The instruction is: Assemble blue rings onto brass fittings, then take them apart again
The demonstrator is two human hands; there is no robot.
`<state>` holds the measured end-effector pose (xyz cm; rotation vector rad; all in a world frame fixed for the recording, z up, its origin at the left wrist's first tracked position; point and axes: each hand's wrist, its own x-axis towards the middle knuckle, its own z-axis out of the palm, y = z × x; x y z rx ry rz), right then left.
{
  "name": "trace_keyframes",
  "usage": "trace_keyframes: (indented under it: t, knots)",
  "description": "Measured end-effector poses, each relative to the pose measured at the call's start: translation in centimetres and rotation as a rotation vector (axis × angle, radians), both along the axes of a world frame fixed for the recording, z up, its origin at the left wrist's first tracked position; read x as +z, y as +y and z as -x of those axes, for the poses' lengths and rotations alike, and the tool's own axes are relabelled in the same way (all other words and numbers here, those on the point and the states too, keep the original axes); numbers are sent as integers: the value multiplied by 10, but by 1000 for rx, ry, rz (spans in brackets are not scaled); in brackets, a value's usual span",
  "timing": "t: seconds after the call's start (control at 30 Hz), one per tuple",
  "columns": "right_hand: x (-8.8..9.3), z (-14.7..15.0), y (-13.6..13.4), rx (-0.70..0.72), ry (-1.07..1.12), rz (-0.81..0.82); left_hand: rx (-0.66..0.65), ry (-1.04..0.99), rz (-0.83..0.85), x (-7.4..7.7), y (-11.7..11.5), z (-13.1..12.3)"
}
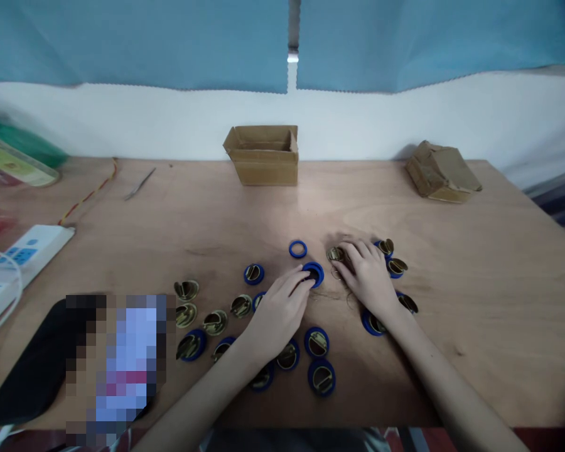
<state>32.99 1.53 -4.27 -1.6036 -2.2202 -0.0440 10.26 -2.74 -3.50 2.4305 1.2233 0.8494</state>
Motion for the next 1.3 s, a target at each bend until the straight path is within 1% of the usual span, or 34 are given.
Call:
trace_keyframes:
  t: [0.13,0.27,0.33,0.5,0.57,0.7,0.83,0.93,1.0,1.17,1.3]
  knots:
    - [6,0,-2,-12,208,-97,-7,-11,13,0,-1,1]
    - [15,1,-11,-56,368,-124,22,-34,8,-2,-2,2]
    - [18,1,-16,-41,389,-135,51,-53,-16,-3,-2,3]
    - [26,3,-23,83,349,-177,88,-137,-112,-6,-2,7]
    - [29,6,-24,114,329,-184,112,-201,-151,-2,-2,8]
    - [33,13,-29,161,347,-148,146,-335,-210,11,-3,8]
    - [36,22,-37,236,431,-77,94,-378,-226,16,-7,9]
    - [37,29,-44,309,490,-39,36,-359,-221,15,-10,8]
    - [37,32,-47,335,528,-35,29,-346,-219,13,-13,7]
    - [34,35,-52,329,667,10,50,-352,-216,16,-16,6]
    - [31,38,-55,329,736,51,-49,-403,-183,21,-15,6]
